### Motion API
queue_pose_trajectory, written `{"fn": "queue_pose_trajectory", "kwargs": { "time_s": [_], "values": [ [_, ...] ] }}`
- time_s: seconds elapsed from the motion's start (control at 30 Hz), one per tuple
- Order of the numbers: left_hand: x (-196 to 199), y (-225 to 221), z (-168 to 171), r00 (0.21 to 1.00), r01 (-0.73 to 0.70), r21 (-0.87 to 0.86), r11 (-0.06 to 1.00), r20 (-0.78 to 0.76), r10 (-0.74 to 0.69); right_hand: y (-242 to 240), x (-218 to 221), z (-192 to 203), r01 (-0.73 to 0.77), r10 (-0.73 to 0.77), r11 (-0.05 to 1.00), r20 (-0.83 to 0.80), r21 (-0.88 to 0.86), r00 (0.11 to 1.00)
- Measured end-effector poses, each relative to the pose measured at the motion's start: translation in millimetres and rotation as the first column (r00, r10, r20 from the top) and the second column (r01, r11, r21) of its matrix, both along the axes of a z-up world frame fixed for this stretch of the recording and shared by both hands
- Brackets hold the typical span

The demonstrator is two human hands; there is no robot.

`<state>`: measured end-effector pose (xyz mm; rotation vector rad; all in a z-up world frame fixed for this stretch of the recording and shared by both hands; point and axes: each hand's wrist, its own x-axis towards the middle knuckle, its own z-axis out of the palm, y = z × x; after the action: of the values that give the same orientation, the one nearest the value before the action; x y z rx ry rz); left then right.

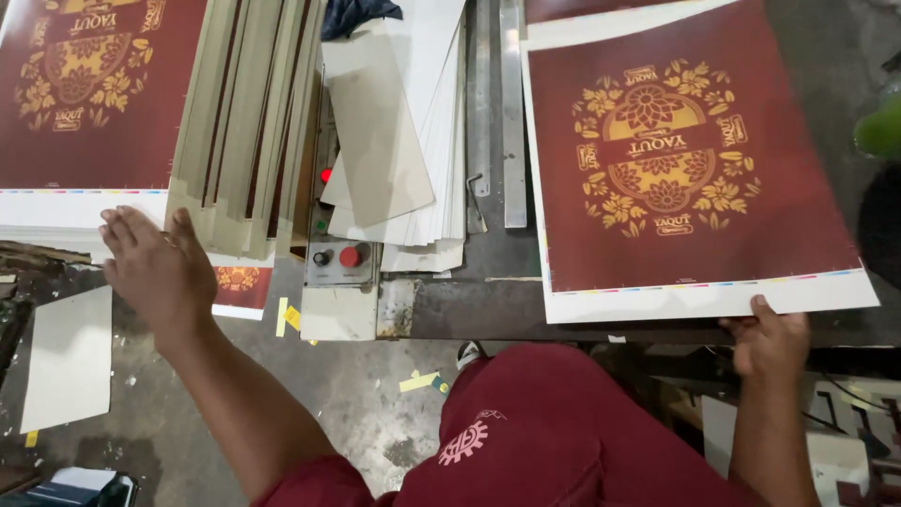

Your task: Feeding printed cardstock sheets into a finishing or printing machine.

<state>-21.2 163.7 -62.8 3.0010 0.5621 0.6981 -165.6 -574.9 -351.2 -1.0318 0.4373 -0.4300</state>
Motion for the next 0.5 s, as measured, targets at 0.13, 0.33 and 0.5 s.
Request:
{"fn": "queue_pose_trajectory", "kwargs": {
  "time_s": [0.13,0.33,0.5],
  "values": [
    [0.8,26.7,-7.3,0.987,0.125,0.070,0.990,0.091,-0.131,-1.6,9.3,-4.6,-0.002,0.000,0.999,-0.052,-0.038,0.999],
    [3.7,31.7,24.5,0.991,0.131,0.182,0.975,0.001,-0.133,6.3,79.0,-15.8,-0.068,0.056,0.995,-0.148,-0.075,0.987],
    [5.9,34.3,53.8,0.981,0.150,0.202,0.968,-0.151,-0.120,2.5,143.8,-8.6,-0.085,0.071,0.994,-0.200,-0.062,0.977]
  ]
}}
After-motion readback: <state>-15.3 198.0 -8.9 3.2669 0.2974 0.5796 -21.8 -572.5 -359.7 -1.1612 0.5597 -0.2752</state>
